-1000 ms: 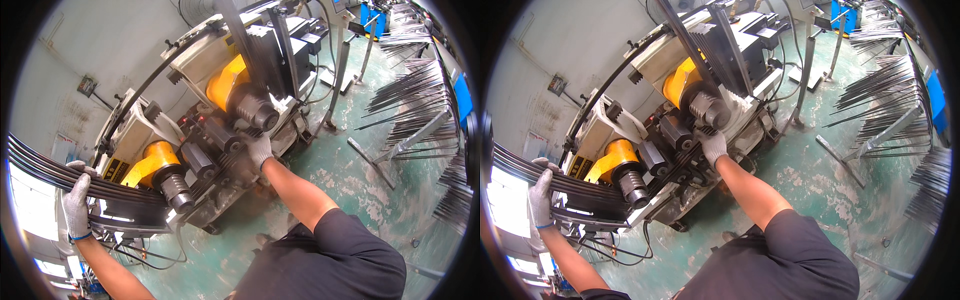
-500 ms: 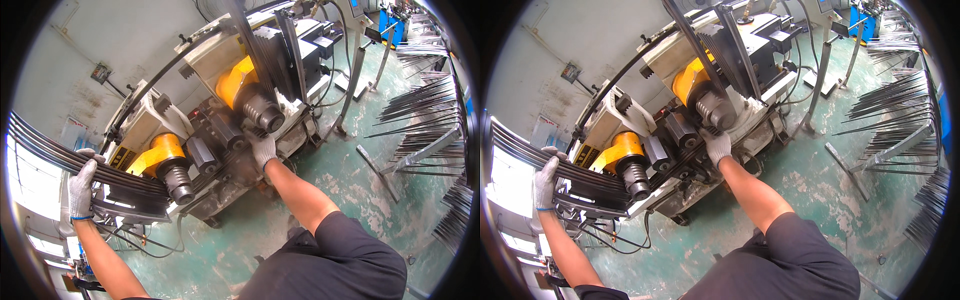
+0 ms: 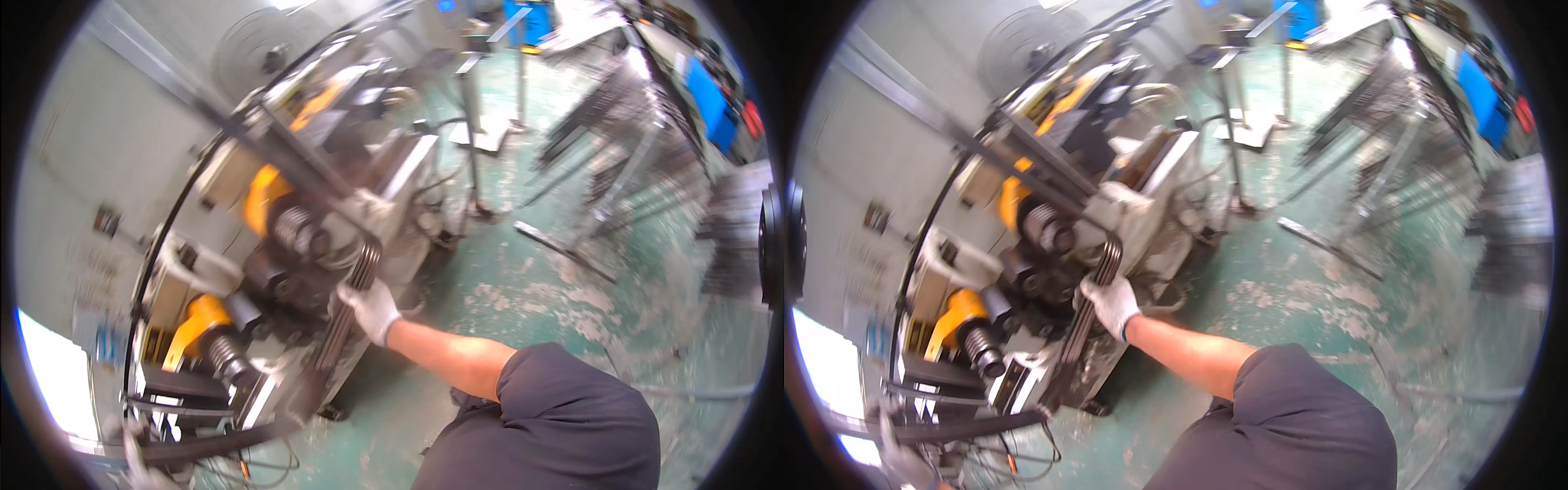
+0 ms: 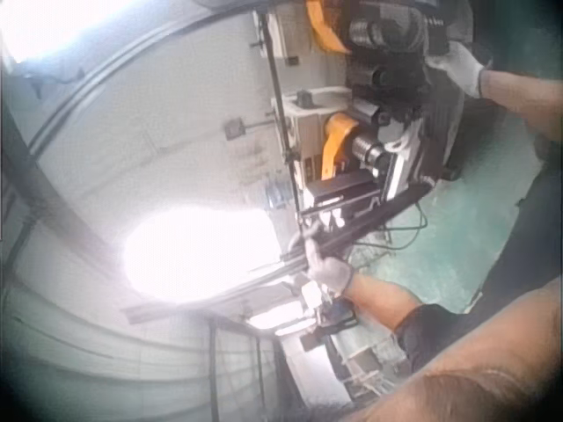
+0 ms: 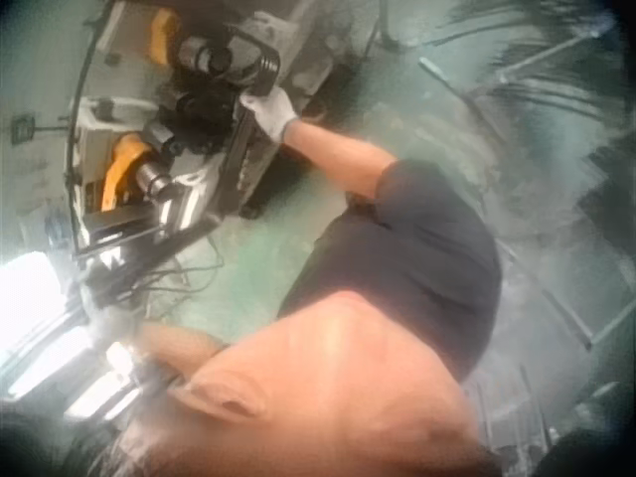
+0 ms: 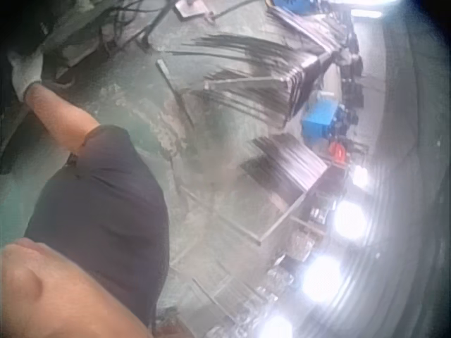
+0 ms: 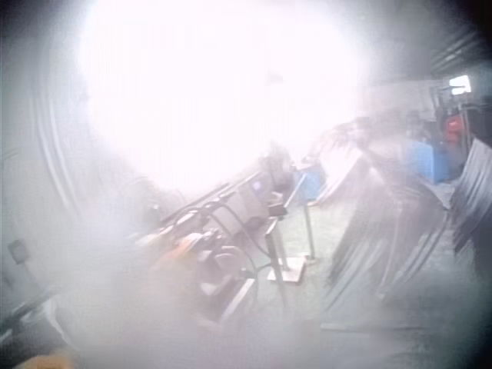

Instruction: The person repeatedly picks up bundles of long metal rods, feeds them into a bending machine, and removes the bent rods. The person stacks the finished bent rods on a nearby rack.

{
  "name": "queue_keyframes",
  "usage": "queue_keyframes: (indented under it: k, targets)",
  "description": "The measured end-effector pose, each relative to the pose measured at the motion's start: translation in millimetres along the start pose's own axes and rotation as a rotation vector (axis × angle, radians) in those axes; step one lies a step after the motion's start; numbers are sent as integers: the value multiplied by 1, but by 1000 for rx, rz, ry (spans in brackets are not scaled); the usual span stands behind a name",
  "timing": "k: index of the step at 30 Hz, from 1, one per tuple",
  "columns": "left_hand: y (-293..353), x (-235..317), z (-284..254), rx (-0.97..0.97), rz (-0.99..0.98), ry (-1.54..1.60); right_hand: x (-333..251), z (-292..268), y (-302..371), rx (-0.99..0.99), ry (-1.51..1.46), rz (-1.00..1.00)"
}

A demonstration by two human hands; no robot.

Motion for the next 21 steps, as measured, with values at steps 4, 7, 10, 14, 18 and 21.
queue_keyframes:
  k: [4, 7, 10, 14, 18, 21]
  targets:
    - [99, -52, 9, 105, -255, 286, -109, -120, 82, 343, 553, -226]
    - [169, -114, 25, 173, -654, 598, -183, -243, 119, 515, 346, -262]
    - [274, -147, 100, 33, -849, 712, -283, -338, 163, 777, 652, -515]
    - [443, -221, 231, -396, -1015, 896, -423, -416, 202, 839, 745, -734]
    - [564, -164, 341, -507, -1217, 735, -558, -484, 218, 925, 978, -886]
    - [626, -173, 418, -748, -1194, 492, -641, -533, 203, 953, 1150, -892]
Point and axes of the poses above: each hand's wrist, its own y-axis away from the middle knuckle, its own z-axis out of the palm, x = y × z, the point moved 4 cm from there along -y, towards the middle knuckle, and after that the axes turned 5 degrees about x, right-handed, at the moved point
